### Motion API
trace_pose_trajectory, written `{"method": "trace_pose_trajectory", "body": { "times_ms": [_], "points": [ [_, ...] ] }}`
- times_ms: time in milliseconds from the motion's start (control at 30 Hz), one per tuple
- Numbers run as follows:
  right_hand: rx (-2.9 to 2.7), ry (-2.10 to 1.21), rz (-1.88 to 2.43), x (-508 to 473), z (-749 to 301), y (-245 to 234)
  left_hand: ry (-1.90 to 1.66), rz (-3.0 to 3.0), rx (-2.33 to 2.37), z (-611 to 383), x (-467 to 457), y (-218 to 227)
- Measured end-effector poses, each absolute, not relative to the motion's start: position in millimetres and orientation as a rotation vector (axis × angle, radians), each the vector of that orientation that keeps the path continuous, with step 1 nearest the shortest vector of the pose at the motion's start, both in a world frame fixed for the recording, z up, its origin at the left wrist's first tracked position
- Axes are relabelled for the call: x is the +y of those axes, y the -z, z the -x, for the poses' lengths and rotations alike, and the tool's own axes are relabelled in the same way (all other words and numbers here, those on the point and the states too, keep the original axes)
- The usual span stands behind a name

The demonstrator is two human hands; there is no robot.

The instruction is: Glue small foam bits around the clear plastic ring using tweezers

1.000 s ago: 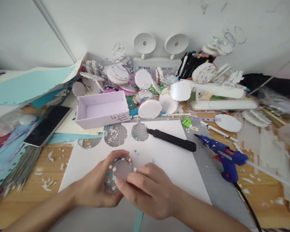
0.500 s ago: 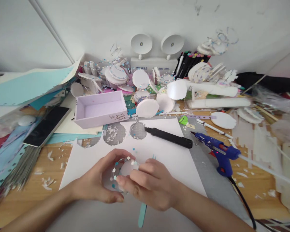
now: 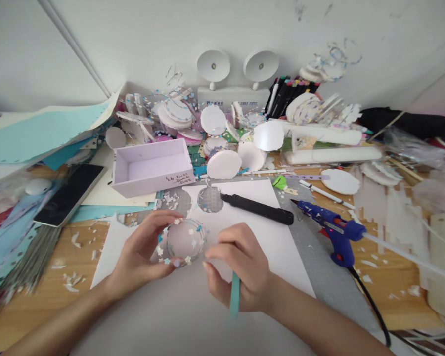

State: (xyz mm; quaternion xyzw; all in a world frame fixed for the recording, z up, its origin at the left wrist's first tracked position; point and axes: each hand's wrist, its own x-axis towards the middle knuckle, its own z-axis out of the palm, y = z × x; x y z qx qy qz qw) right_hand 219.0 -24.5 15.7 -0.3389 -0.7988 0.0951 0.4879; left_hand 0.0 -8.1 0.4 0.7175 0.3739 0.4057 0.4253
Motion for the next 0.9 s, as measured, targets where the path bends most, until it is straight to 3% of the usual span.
{"method": "trace_pose_trajectory", "body": {
  "times_ms": [267,633,900],
  "points": [
    [-1.853,-0.688,0.925,-22,-211,-13,-0.959,-1.944,0.896,-1,-10,-2],
    [-1.685,-1.174,0.933,-17,-227,-20,-0.995,-1.094,0.674,3,-3,-7],
    [-1.297,-1.731,0.706,-8,-233,-9,-0.931,-0.727,0.450,15,8,-20]
  ]
}}
